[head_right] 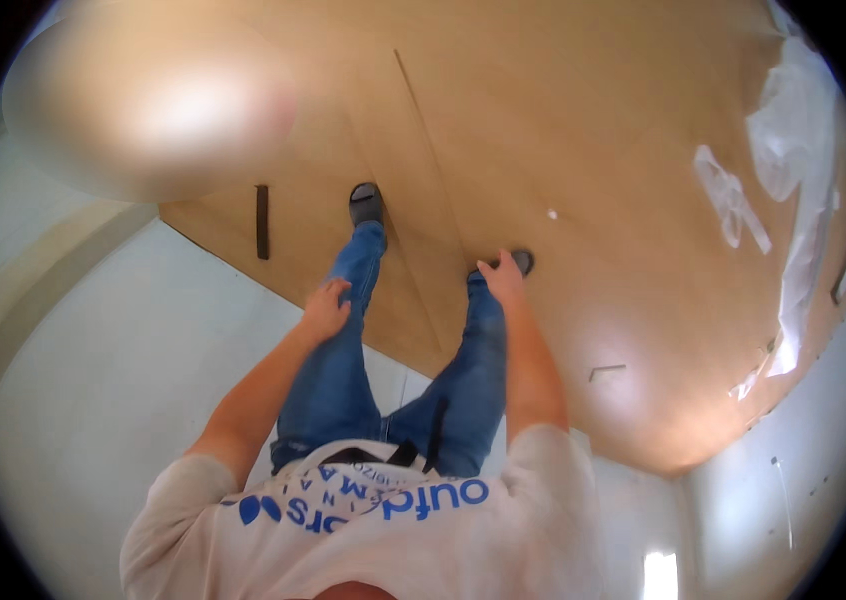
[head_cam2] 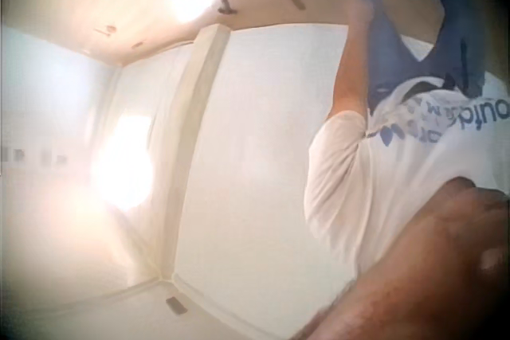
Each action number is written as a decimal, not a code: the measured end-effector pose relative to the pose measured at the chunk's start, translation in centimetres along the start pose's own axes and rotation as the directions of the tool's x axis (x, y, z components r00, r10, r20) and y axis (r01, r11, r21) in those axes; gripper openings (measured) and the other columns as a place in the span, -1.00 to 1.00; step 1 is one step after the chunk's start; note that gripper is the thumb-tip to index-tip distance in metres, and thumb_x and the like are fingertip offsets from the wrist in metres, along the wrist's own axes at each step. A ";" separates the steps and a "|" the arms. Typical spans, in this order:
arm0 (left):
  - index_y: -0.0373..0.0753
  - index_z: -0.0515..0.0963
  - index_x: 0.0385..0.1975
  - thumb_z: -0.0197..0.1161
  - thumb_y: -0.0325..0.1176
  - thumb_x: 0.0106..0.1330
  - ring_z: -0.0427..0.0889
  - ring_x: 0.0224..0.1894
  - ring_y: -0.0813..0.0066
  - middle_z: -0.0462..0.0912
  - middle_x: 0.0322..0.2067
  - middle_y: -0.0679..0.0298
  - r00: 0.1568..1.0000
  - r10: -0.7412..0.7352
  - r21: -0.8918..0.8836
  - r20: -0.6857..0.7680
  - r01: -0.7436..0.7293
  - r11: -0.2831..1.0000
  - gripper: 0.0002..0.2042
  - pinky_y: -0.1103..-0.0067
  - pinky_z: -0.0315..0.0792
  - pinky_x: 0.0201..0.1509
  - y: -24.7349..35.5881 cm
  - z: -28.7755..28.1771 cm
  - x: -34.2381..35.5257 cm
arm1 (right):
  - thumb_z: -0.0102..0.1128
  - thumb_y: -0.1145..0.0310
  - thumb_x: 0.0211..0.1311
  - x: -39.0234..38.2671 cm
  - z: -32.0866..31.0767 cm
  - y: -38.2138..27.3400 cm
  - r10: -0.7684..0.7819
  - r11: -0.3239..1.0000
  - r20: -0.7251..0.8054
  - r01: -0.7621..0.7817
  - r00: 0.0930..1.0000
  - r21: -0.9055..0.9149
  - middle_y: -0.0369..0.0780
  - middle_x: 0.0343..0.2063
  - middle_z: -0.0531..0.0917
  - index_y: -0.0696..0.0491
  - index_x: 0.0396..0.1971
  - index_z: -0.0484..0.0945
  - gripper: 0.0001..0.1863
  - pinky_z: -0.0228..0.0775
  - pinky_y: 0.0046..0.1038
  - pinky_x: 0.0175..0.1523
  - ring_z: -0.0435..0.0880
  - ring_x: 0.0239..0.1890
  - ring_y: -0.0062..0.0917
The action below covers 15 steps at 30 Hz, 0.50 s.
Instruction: The person measures and marks a laminate floorboard, cuts it using a table saw, and fits it into place against the wall using a hammer and pull bar.
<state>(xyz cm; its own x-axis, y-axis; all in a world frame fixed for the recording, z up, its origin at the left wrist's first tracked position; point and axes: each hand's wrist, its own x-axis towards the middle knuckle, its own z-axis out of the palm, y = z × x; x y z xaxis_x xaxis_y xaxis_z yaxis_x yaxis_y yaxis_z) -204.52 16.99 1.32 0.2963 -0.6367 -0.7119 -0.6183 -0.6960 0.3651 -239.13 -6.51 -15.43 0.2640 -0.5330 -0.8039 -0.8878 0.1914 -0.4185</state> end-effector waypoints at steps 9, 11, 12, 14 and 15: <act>-0.13 0.66 -0.29 0.28 -0.42 0.14 0.66 0.00 0.22 0.73 -0.18 0.25 0.998 0.051 -0.061 0.026 -0.049 0.997 -0.86 0.31 0.46 0.14 -4.5 -1.1 5.2 | 0.46 -0.16 0.13 25.3 22.5 0.4 0.104 0.971 -0.086 -0.121 0.991 -0.209 0.19 0.40 0.33 0.23 0.43 0.25 0.04 0.28 -0.12 0.44 0.33 0.44 0.00; -0.13 0.66 -0.31 0.29 -0.45 0.12 0.68 -0.04 0.21 0.74 -0.21 0.25 1.000 0.017 -0.095 0.014 -0.016 0.995 -0.86 0.32 0.48 0.11 -6.1 -2.0 5.2 | 0.50 -0.12 0.10 25.6 27.7 -1.6 0.111 0.979 -0.189 -0.140 0.976 -0.147 0.16 0.33 0.42 0.20 0.39 0.31 0.00 0.27 -0.09 0.45 0.37 0.42 -0.01; -0.14 0.65 -0.32 0.29 -0.46 0.11 0.69 -0.06 0.20 0.74 -0.21 0.25 1.000 -0.013 -0.091 0.008 0.014 0.996 -0.86 0.32 0.50 0.09 -6.7 -2.7 4.6 | 0.52 -0.11 0.08 25.8 29.9 -3.1 0.113 0.984 -0.239 -0.143 0.964 -0.111 0.15 0.30 0.46 0.18 0.37 0.34 -0.02 0.26 -0.08 0.46 0.39 0.40 -0.02; -0.13 0.65 -0.33 0.28 -0.47 0.10 0.70 -0.09 0.19 0.74 -0.23 0.25 0.999 -0.052 -0.104 0.002 0.052 0.993 -0.86 0.32 0.51 0.07 -8.0 -3.8 3.1 | 0.48 -0.15 0.11 25.5 31.2 -5.7 0.252 0.965 -0.071 -0.256 0.965 -0.057 0.09 0.22 0.56 0.16 0.29 0.46 -0.11 0.33 -0.12 0.40 0.50 0.31 -0.08; -0.13 0.66 -0.33 0.28 -0.48 0.10 0.70 -0.10 0.20 0.74 -0.24 0.25 0.998 -0.062 -0.120 -0.004 0.062 0.991 -0.86 0.32 0.52 0.07 -8.7 -3.8 2.6 | 0.46 -0.17 0.13 26.0 31.2 -7.1 0.298 0.954 0.008 -0.298 0.954 -0.035 0.06 0.18 0.60 0.15 0.25 0.52 -0.15 0.37 -0.15 0.37 0.55 0.26 -0.11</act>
<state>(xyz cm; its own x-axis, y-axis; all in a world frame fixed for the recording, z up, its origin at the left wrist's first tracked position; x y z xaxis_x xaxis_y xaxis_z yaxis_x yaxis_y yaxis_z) -195.56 20.14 -1.42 0.3374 -0.5934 -0.7308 -0.5071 -0.7686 0.3899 -214.20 3.99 -46.50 -0.0100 -0.4450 -0.8955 -0.9388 0.3125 -0.1449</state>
